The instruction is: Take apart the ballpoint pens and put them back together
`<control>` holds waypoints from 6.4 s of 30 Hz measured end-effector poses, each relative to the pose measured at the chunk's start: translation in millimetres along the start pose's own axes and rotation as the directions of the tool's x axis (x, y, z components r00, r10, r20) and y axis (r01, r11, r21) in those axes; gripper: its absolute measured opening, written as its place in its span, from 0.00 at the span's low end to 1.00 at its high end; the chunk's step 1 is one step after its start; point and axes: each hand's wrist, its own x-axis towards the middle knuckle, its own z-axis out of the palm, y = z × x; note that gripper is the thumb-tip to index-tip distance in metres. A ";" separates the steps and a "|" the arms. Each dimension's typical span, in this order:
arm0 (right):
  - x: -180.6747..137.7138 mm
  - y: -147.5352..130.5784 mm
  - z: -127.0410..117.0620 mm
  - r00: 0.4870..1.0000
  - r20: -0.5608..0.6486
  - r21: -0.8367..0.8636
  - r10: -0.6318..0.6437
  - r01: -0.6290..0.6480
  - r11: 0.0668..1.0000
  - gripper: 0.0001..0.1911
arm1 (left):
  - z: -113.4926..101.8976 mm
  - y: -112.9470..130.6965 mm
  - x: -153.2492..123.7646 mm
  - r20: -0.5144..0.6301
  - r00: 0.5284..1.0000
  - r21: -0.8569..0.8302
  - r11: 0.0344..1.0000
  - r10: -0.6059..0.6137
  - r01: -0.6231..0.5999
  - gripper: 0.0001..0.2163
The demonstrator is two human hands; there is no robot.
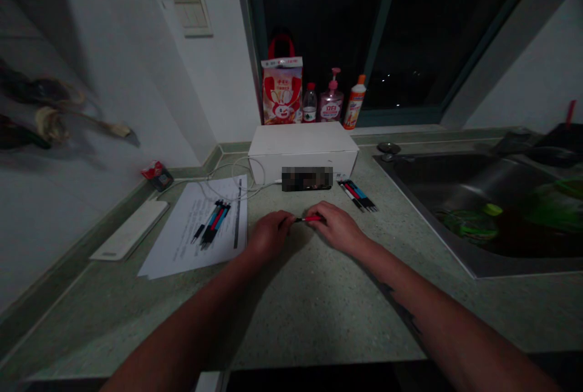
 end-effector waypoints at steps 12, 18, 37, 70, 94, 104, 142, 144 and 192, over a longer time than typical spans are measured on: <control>2.0 16.9 -17.9 0.982 -0.190 -0.235 0.021 -0.066 0.970 0.13 | -4.0 -8.9 3.9 -0.211 0.976 -0.101 0.994 -0.056 0.035 0.08; 3.7 18.6 -14.6 0.934 -0.260 -0.058 0.245 -0.268 0.962 0.20 | -1.0 -6.4 2.0 -0.109 0.993 -0.126 0.991 -0.047 0.033 0.08; -0.2 -6.5 -10.6 0.995 -0.097 -0.073 0.026 -0.033 0.997 0.08 | 1.8 7.3 -10.9 0.047 0.992 -0.046 0.992 0.118 -0.116 0.06; -0.6 3.9 2.7 0.983 -0.136 -0.116 0.121 -0.137 0.984 0.07 | 5.4 -11.4 5.3 -0.006 0.987 -0.198 0.967 -0.163 0.158 0.16; 8.7 18.4 3.1 0.920 -0.245 0.305 0.306 -0.227 0.925 0.09 | 0.1 -15.1 -0.1 0.100 0.980 0.177 0.966 0.174 -0.189 0.17; 2.0 9.5 3.3 1.000 0.008 -0.230 0.024 -0.022 0.973 0.05 | -12.9 -14.2 -2.8 0.101 0.994 0.249 0.967 0.031 -0.055 0.15; -5.5 -19.2 -10.1 0.970 0.233 -0.259 -0.077 0.138 0.956 0.06 | -12.4 7.7 -8.3 0.166 0.965 0.191 0.954 0.203 -0.233 0.08; -4.2 -17.0 -12.3 0.978 0.199 -0.279 -0.066 0.121 0.953 0.07 | -13.7 5.5 -6.3 0.159 0.970 0.219 0.952 0.182 -0.215 0.09; -6.0 -25.5 -12.4 0.987 0.104 -0.119 -0.125 0.137 0.983 0.14 | -7.2 -0.8 -2.0 0.141 0.990 -0.317 0.948 0.007 0.039 0.22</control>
